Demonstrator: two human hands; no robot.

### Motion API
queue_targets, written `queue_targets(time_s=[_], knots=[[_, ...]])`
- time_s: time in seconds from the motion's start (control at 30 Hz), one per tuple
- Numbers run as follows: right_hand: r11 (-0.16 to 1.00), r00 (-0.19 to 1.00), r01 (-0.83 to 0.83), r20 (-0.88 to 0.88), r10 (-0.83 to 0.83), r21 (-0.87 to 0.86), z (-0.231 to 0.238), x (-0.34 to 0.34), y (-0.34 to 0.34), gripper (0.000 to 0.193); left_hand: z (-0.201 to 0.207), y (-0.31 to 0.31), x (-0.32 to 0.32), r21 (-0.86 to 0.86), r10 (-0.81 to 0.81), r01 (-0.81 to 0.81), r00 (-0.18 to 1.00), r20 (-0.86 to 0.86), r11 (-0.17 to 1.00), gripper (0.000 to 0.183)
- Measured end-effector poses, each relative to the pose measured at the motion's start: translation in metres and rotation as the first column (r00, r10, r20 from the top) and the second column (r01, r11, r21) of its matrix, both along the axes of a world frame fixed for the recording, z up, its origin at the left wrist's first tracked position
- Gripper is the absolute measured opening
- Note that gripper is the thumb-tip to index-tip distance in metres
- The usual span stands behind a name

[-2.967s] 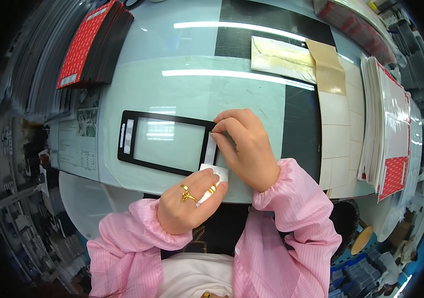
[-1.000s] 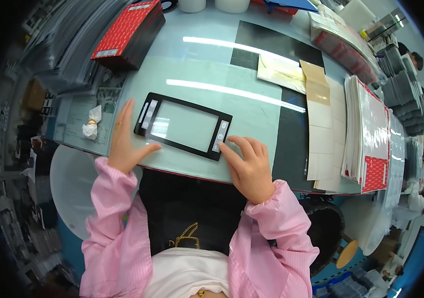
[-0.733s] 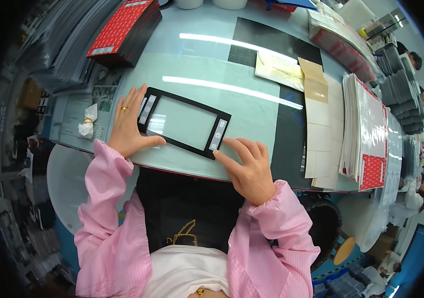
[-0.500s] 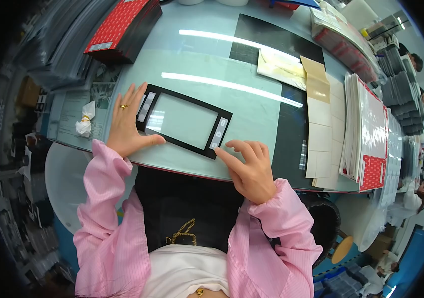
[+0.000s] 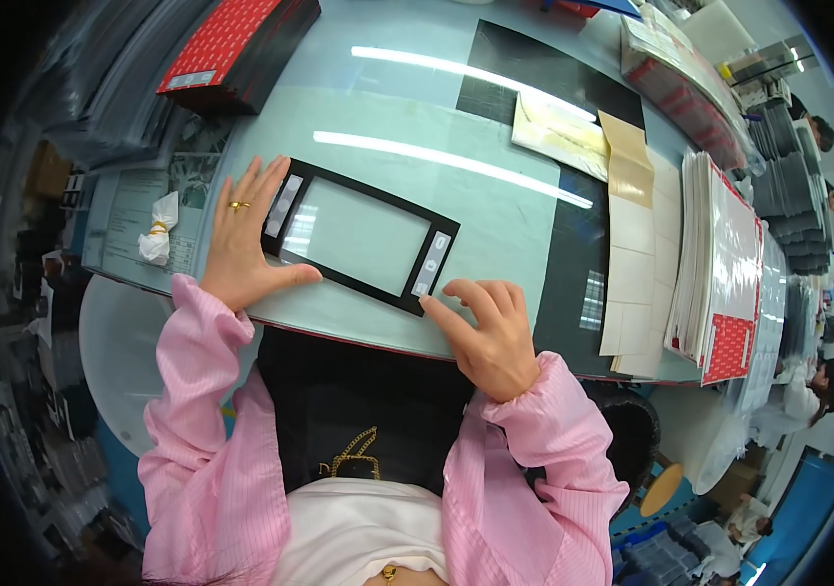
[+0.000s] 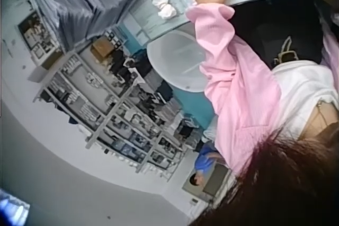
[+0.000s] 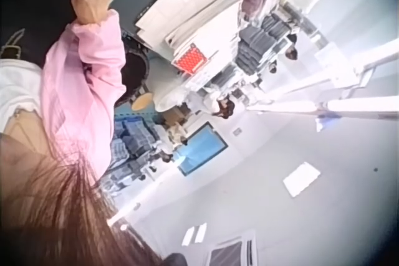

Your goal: Applying adhesive red labels to black component frames and placing them into plastic bags.

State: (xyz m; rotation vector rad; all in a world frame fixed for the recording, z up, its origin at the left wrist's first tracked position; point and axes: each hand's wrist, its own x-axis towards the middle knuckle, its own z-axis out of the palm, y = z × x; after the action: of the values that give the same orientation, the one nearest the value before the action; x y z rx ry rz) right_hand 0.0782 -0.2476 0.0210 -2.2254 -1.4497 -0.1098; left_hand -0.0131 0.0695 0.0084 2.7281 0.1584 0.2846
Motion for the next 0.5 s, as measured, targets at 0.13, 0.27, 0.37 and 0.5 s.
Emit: queue_targets(time_s=[0.13,0.27,0.37,0.5], knots=[[1.000,1.000,-0.009,-0.002,0.009,0.015,0.000,0.001,-0.002,0.056,0.001,-0.001,0.003,0.006,0.002,-0.002,1.000,-0.003,1.000,0.121],[1.000,1.000,0.009,-0.006,-0.009,0.002,0.001,0.002,0.002,0.054,0.002,0.000,0.002,0.005,0.007,-0.007,1.000,0.006,1.000,0.121],[1.000,0.997,-0.026,-0.071,0.027,0.011,-0.001,0.004,-0.006,0.056,0.004,0.002,0.003,-0.001,0.002,-0.002,1.000,0.023,1.000,0.120],[0.964,0.980,0.188,-0.093,-0.173,0.187,0.003,0.003,0.003,0.059,0.010,0.003,0.017,-0.033,-0.066,0.065,0.998,-0.022,0.997,0.114]])
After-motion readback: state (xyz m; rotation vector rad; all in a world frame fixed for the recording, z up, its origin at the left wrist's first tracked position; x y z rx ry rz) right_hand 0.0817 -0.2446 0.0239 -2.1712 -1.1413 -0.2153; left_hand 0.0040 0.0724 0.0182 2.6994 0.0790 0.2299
